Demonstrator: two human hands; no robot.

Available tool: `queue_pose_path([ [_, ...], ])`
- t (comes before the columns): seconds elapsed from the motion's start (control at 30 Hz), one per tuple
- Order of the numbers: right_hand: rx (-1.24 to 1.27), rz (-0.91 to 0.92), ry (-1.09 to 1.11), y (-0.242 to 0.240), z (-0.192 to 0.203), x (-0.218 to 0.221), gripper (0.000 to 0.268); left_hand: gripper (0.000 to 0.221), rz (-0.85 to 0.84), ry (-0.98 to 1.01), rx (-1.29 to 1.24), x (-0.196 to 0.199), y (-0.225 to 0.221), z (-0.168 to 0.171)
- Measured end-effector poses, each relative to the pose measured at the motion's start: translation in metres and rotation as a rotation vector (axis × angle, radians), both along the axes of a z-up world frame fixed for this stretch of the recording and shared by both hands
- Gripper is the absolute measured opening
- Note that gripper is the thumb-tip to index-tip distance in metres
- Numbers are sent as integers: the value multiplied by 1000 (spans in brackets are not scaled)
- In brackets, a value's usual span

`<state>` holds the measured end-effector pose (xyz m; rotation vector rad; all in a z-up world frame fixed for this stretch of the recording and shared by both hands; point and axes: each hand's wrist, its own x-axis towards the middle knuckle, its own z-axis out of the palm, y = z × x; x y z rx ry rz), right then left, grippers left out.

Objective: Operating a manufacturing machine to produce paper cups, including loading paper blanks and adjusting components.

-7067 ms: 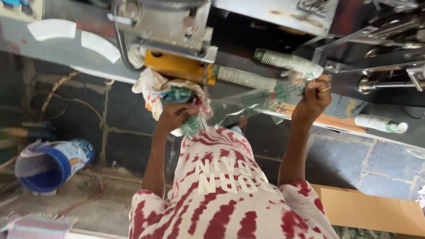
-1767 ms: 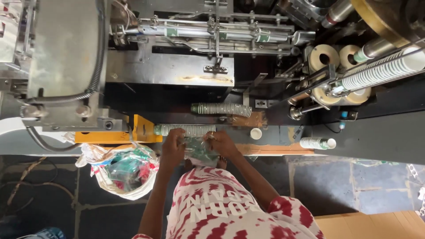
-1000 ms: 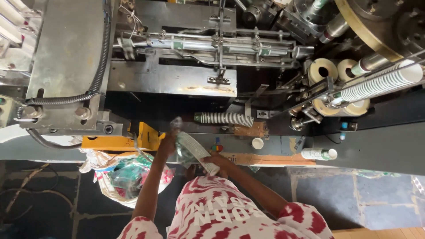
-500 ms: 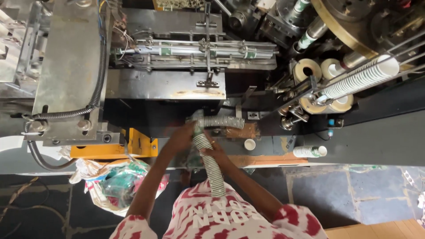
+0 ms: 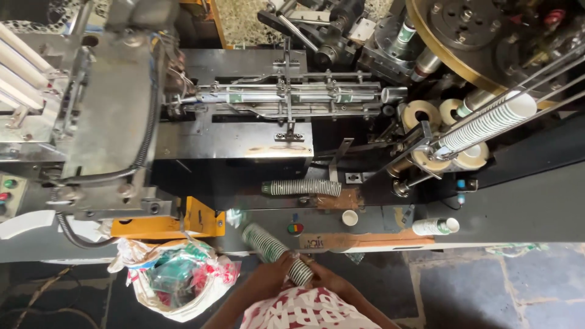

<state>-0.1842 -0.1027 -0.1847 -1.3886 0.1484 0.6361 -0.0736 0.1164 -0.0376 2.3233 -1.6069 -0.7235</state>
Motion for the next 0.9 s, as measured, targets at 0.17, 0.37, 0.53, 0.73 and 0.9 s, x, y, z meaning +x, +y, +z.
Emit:
queue_pose_path([
  [0.17, -381, -396, -262, 15, 51, 35, 60, 71, 256, 341, -434, -29, -19, 12],
  [0.37, -497, 15, -704, -5, 230, 106, 64, 54, 374, 502, -601, -20, -40, 128],
  [0.53, -277, 189, -831, -21, 177, 68, 71, 26, 432, 295, -486, -5, -38, 142],
  [0.73, -299, -67, -255, -37, 191, 60, 34, 62, 433, 165, -949, 17, -52, 168],
  [0.9, 164, -181, -571, -71, 224, 54, 22, 74, 366, 690, -602, 5, -47, 149],
])
